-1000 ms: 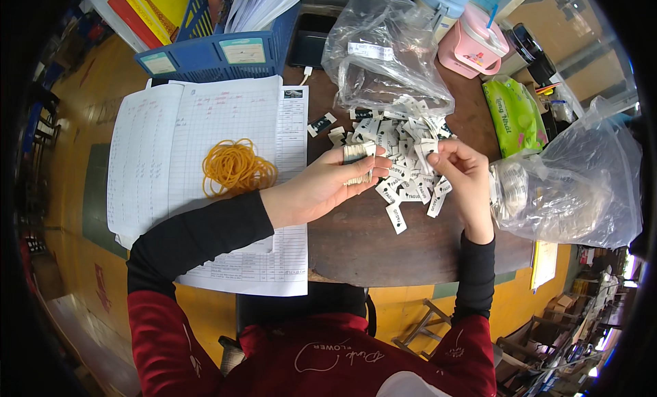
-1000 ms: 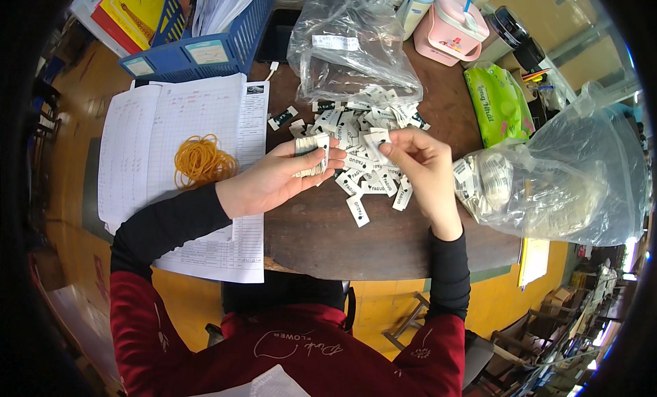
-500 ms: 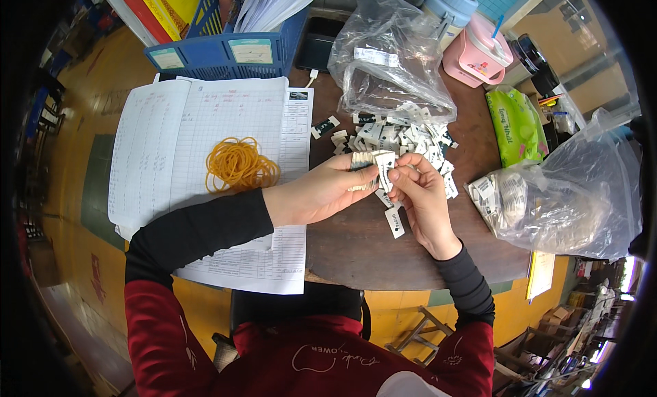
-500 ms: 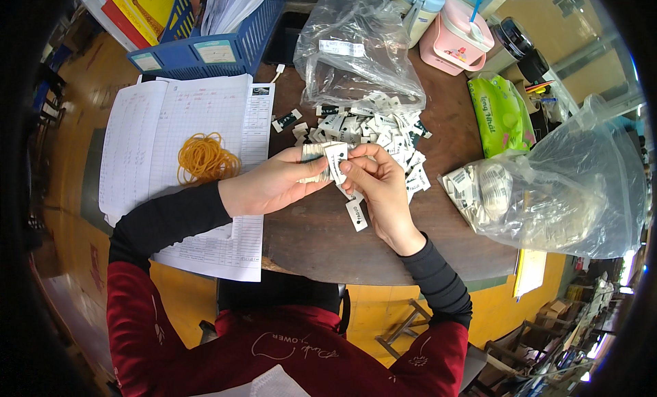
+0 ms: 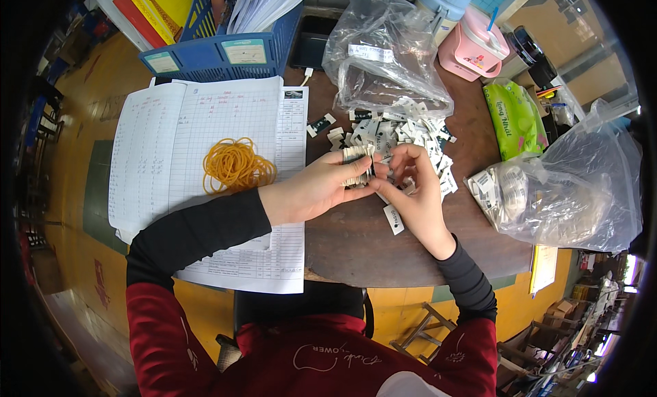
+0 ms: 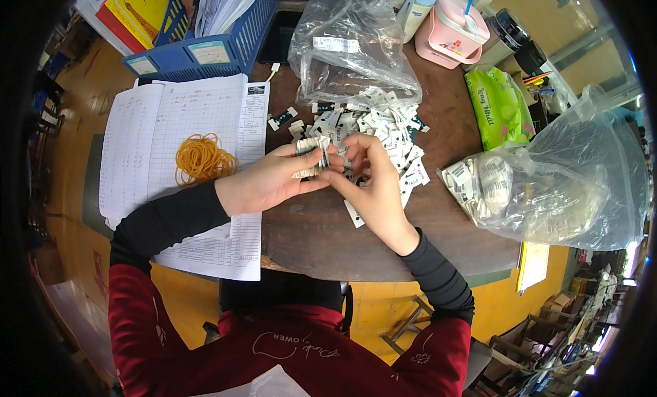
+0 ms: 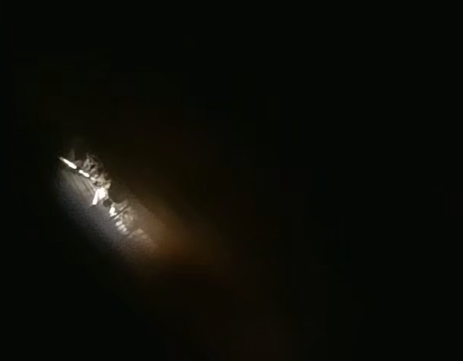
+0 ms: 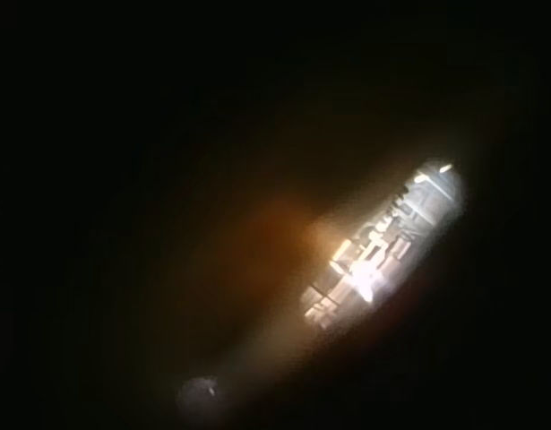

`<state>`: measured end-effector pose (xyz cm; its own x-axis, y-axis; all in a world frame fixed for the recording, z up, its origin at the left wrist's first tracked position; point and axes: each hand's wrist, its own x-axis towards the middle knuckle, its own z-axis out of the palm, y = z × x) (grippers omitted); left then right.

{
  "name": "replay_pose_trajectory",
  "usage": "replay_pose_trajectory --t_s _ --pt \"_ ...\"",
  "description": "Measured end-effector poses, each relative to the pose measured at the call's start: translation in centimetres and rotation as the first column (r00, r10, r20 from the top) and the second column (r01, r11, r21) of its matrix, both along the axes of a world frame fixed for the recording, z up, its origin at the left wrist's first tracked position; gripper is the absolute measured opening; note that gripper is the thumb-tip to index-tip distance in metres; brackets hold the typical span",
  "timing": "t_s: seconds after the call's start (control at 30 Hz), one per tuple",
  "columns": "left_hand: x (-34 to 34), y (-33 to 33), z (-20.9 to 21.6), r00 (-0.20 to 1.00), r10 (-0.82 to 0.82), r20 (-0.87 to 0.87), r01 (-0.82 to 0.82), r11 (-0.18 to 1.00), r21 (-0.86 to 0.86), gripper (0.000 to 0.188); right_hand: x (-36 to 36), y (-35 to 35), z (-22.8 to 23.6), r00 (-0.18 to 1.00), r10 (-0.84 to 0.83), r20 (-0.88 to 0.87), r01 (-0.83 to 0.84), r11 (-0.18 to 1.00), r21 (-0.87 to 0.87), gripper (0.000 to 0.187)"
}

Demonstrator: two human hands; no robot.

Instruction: The person sits at a table and sorts small white tags with green text into neat stacks. They repeatedly pick up tags from a pile, align them, and place them into growing stacks. A notebook and rubber bands are visible on the table.

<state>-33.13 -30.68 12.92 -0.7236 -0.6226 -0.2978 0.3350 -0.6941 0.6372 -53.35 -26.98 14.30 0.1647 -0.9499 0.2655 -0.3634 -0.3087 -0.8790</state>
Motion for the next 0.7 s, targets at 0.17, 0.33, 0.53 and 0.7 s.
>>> replay_pose_trajectory --t_s 0.17,0.33,0.53,0.7 --pt "0.07 0.04 -0.08 0.996 -0.079 0.045 0.078 0.996 0.039 0.035 -0.17 -0.14 0.58 0.948 0.093 -0.306 -0.167 0.959 -0.229 0.081" --pt "-0.02 0.24 0.14 0.995 -0.099 0.021 0.098 0.993 0.06 0.032 -0.08 0.19 0.47 0.956 0.201 -0.212 -0.209 0.978 -0.019 0.089" --pt "0.08 0.07 0.22 0.991 -0.13 -0.009 0.13 0.991 0.022 0.035 -0.29 0.27 0.46 0.949 0.186 -0.256 -0.211 0.975 -0.074 0.09" --pt "0.03 0.13 0.5 0.992 -0.121 0.031 0.121 0.992 0.029 0.043 -0.17 0.33 0.47 0.936 0.183 -0.3 -0.225 0.968 -0.112 0.089"
